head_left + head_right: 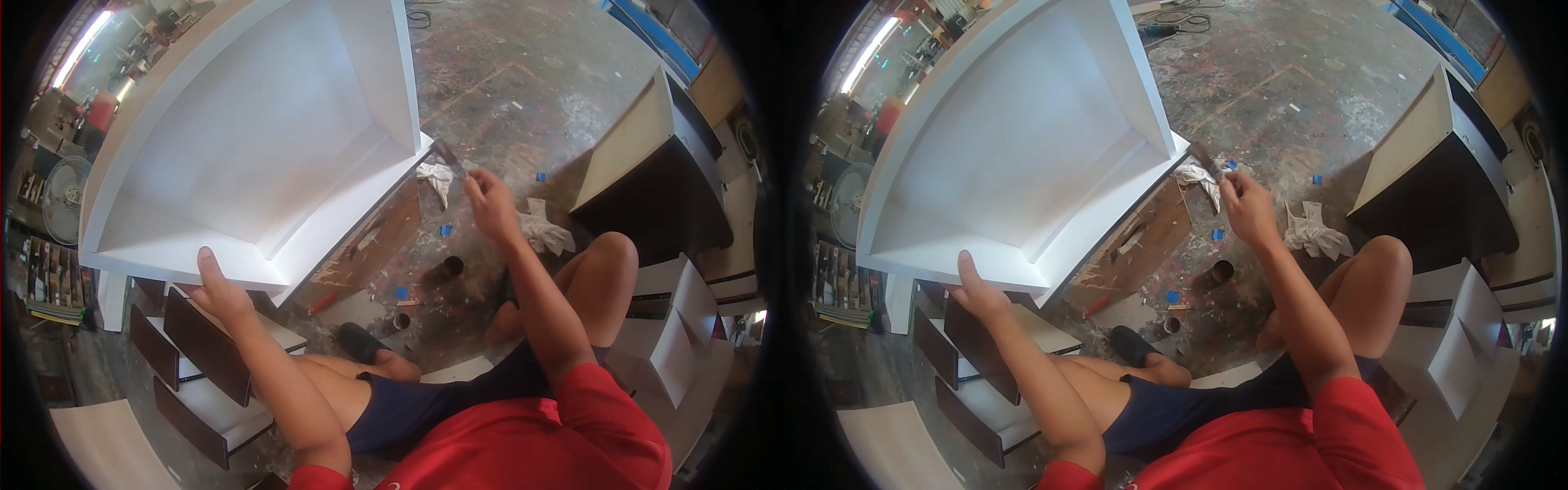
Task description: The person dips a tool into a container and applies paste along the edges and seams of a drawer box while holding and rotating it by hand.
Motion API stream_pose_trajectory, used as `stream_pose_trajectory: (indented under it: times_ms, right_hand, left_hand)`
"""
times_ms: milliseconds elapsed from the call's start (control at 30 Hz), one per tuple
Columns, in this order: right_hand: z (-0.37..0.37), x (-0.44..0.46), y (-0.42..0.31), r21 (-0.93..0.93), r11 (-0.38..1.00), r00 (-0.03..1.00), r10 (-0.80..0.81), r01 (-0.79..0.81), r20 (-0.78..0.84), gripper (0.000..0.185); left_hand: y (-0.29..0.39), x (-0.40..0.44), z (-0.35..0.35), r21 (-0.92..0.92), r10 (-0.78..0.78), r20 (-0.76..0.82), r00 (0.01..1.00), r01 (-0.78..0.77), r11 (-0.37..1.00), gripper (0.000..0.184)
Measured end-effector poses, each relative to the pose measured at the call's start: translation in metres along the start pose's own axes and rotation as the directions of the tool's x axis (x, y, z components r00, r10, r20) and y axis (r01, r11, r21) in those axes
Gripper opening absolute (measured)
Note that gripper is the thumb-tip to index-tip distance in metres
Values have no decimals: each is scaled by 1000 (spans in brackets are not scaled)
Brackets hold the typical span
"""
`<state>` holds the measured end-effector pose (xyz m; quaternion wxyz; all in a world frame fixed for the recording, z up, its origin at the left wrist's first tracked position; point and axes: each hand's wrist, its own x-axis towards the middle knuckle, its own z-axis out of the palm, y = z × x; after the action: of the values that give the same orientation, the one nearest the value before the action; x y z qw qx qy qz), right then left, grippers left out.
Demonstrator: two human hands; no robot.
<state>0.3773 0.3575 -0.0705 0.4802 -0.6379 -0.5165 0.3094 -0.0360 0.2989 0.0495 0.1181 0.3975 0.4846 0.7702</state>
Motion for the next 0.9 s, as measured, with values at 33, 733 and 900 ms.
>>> stream_pose_trajectory:
  times_ms: [33,733,900]
  right_hand:
    - [-3,0,-3,1,1000,1000,-14,14,-6,27]
    - [18,-14,12,286,956,987,20,-65,159,36]
    - [57,-49,5,279,960,978,-40,-18,203,36]
  left_hand:
    - [-1,1,-1,2,6,7,1000,-6,1000,59]
    - [-2,0,-1,13,-3,-5,1000,3,1000,56]
    - [1,0,1,24,37,-2,999,-37,999,54]
